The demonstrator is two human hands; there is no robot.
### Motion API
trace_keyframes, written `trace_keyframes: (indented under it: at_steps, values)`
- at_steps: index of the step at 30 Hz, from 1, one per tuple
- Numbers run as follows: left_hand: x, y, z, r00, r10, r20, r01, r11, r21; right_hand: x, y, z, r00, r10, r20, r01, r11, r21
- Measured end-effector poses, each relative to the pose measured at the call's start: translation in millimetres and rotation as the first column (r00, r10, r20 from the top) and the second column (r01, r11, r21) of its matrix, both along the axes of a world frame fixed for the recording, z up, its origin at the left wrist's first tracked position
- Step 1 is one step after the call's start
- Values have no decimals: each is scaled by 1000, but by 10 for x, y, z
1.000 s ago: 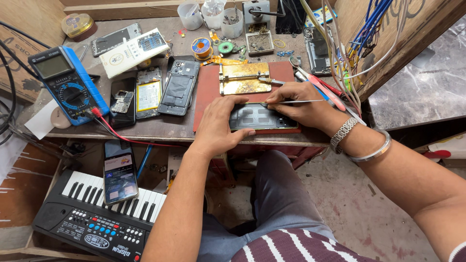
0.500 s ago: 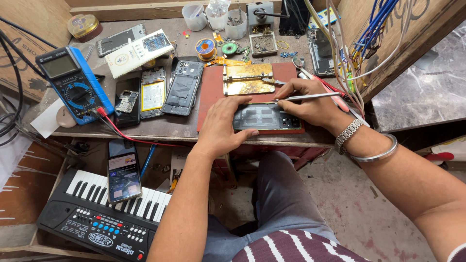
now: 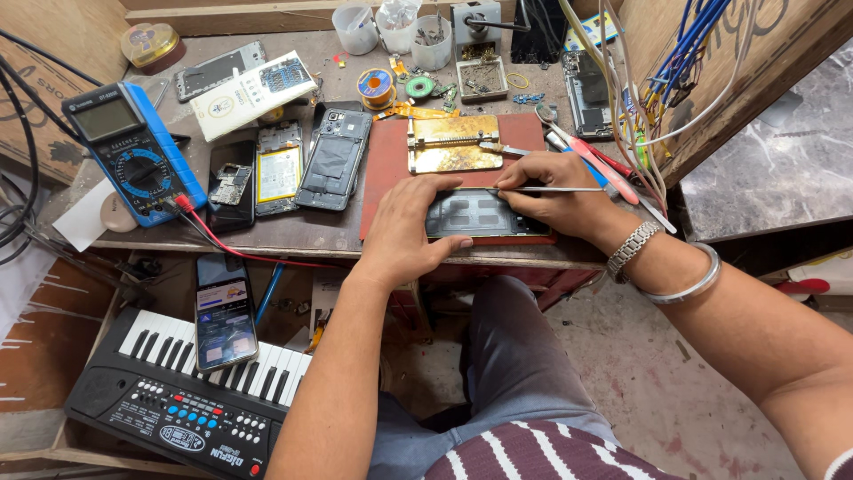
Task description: The person works at a cluttered repair bench on a disassembled smartphone, using a small metal tool to pry and scrape around the phone's frame and back cover while holding it steady with the other hand. They reposition the phone, lift it to view it, and continue prying along its edges.
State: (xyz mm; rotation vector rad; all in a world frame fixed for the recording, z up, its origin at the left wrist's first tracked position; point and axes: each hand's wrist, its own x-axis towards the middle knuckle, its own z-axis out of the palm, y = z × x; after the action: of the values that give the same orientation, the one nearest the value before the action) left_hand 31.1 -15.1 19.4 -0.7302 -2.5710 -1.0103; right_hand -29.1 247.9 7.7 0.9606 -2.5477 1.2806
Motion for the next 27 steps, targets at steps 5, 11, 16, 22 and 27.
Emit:
trace_keyframes:
  at_steps: [5,11,16,22,27]
  values:
    - [2,7,2,1000,1,-3,-1,1000,-6,-9,-8,0,999,34,36,-33,999,-42]
    - [5,35,16,1000,1,3,-1,1000,-14,0,-1,-10,999,20,49,-18,999,-41]
    - [38,54,26,1000,2,3,-2,1000,-10,-3,28,17,987,84,134,-69,991,-115]
    - [52,40,50,1000,5,9,-5,1000,-18,63,2,36,966,100,237,-68,988,-140]
    - [60,35,44,1000,9,10,-9,1000,-23,71,8,52,978,28,206,8,985,-172]
